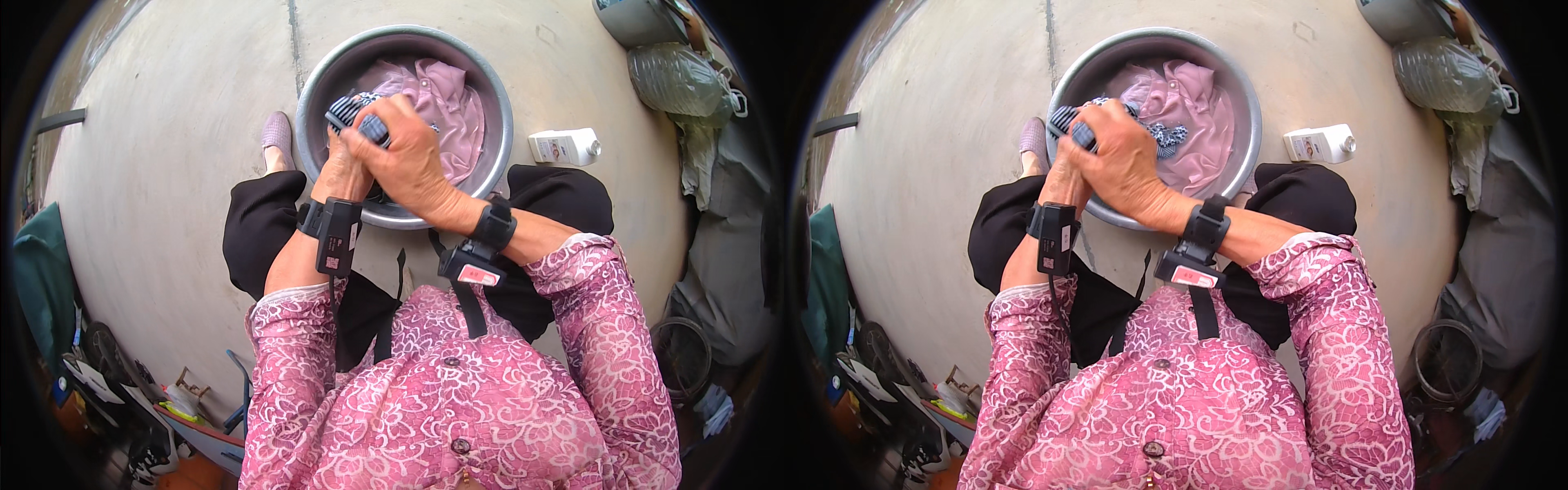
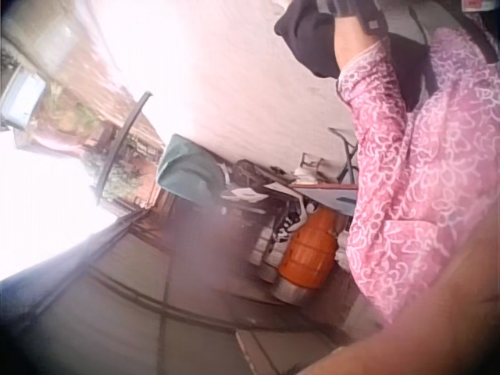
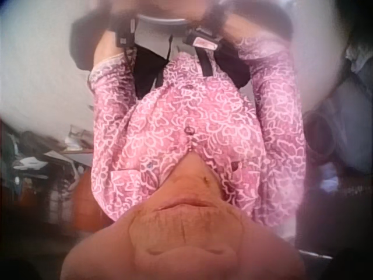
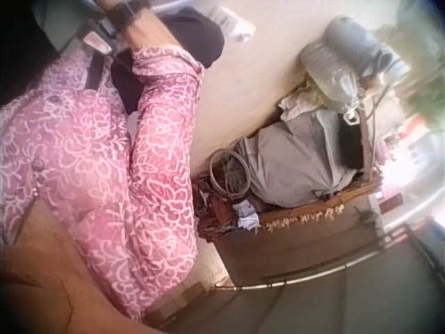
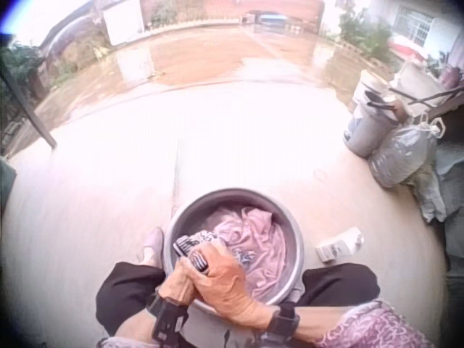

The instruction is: The person wrings and rubs a small striped garment by hand over a basin of water, then sets it aside and picks up another garment to continue washing.

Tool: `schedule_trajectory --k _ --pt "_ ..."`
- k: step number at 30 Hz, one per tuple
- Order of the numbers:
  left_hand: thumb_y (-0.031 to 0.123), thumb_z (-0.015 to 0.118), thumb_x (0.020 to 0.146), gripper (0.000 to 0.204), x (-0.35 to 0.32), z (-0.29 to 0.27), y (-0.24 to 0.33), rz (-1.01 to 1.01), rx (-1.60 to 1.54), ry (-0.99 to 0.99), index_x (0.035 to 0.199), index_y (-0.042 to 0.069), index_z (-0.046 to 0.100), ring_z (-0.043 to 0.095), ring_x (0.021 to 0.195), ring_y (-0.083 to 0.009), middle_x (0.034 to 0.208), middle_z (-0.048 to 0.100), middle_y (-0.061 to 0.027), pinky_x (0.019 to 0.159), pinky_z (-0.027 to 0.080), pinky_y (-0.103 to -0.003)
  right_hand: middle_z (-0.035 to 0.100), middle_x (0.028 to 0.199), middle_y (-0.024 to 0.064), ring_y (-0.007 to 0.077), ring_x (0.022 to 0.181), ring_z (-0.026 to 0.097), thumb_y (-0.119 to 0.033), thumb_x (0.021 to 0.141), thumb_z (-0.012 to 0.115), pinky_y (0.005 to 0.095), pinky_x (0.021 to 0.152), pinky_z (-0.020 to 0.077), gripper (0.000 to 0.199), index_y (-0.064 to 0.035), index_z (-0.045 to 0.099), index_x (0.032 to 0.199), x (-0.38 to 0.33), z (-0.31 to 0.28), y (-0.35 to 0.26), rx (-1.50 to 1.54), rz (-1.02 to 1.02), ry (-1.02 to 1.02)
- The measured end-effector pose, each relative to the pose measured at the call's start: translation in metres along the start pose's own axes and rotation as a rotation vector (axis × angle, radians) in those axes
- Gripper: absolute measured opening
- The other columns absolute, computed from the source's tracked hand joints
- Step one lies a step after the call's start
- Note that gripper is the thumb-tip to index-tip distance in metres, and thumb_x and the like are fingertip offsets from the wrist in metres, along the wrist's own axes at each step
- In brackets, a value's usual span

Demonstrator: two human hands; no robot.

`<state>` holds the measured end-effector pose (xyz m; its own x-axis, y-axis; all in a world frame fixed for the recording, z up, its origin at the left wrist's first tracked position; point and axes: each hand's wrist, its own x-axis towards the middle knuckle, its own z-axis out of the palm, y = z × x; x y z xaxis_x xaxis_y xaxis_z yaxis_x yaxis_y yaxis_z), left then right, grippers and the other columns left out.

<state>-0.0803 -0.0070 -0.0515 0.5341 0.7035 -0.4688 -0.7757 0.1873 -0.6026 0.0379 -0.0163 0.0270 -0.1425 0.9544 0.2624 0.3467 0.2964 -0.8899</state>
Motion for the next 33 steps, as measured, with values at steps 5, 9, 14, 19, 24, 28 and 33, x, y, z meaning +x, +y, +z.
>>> schedule_trajectory --k 5,9,14,19,24,28,33 --pt "0.030 0.034 0.093 0.033 0.016 0.019 -0.050 0.613 0.844 0.427 0.092 0.007 0.058 0.062 0.075 -0.0243 0.085 0.062 -0.0084 0.067 0.053 -0.039 0.058 0.081 0.0140 0.0333 0.074 0.059 -0.029 0.076 0.063 0.0416 0.066 0.0461 0.025 -0.0070 0.055 0.083 0.018 0.007 0.032 -0.027 0.262 0.024" --pt "0.028 0.037 0.092 0.032 0.027 0.006 -0.047 0.638 1.009 0.385 0.096 0.005 0.058 0.063 0.077 -0.0254 0.088 0.064 -0.0103 0.069 0.054 -0.039 0.059 0.084 0.0165 0.0347 0.079 0.059 -0.029 0.078 0.061 0.0439 0.068 0.0462 0.026 -0.0053 0.055 0.088 0.028 0.005 0.053 -0.166 0.429 0.068" --pt "0.032 0.039 0.091 0.032 -0.013 0.014 -0.045 0.463 0.850 0.142 0.093 0.005 0.057 0.061 0.083 -0.0262 0.091 0.061 -0.0117 0.075 0.052 -0.040 0.057 0.084 0.0128 0.0315 0.079 0.059 -0.025 0.079 0.063 0.0402 0.068 0.0451 0.024 -0.0049 0.053 0.086 -0.005 0.003 0.008 -0.020 0.168 0.063" --pt "0.028 0.035 0.093 0.032 0.013 0.018 -0.056 0.595 0.961 0.441 0.098 0.005 0.057 0.061 0.087 -0.0262 0.094 0.061 -0.0124 0.078 0.052 -0.040 0.058 0.085 0.0141 0.0328 0.082 0.059 -0.029 0.080 0.061 0.0402 0.069 0.0456 0.027 -0.0048 0.054 0.088 0.013 0.002 0.030 -0.079 0.325 0.031" --pt "0.019 0.040 0.093 0.025 0.014 0.015 -0.062 0.569 1.077 0.326 0.102 0.002 0.056 0.064 0.082 -0.0226 0.094 0.063 -0.0109 0.070 0.055 -0.036 0.058 0.088 0.0170 0.0342 0.084 0.057 -0.022 0.074 0.063 0.0414 0.075 0.0447 0.024 -0.0050 0.056 0.089 0.033 -0.010 0.060 0.009 0.401 0.089" --pt "0.017 0.048 0.088 0.019 0.014 0.013 -0.053 0.515 1.099 0.362 0.099 0.004 0.057 0.062 0.077 -0.0218 0.090 0.063 -0.0084 0.069 0.053 -0.037 0.059 0.081 0.0094 0.0190 0.073 0.058 -0.006 0.068 0.060 0.0294 0.068 0.0465 0.020 -0.0030 0.060 0.088 0.059 -0.043 0.039 0.382 0.344 0.122" --pt "0.028 0.046 0.090 0.030 0.005 0.000 -0.056 0.372 1.206 0.536 0.106 0.004 0.052 0.052 0.103 -0.0304 0.104 0.057 -0.0123 0.086 0.040 -0.053 0.061 0.095 0.0086 0.0127 0.086 0.058 0.005 0.069 0.057 0.0244 0.076 0.0491 0.022 -0.0044 0.058 0.089 0.077 -0.074 0.017 0.724 0.323 -0.029"
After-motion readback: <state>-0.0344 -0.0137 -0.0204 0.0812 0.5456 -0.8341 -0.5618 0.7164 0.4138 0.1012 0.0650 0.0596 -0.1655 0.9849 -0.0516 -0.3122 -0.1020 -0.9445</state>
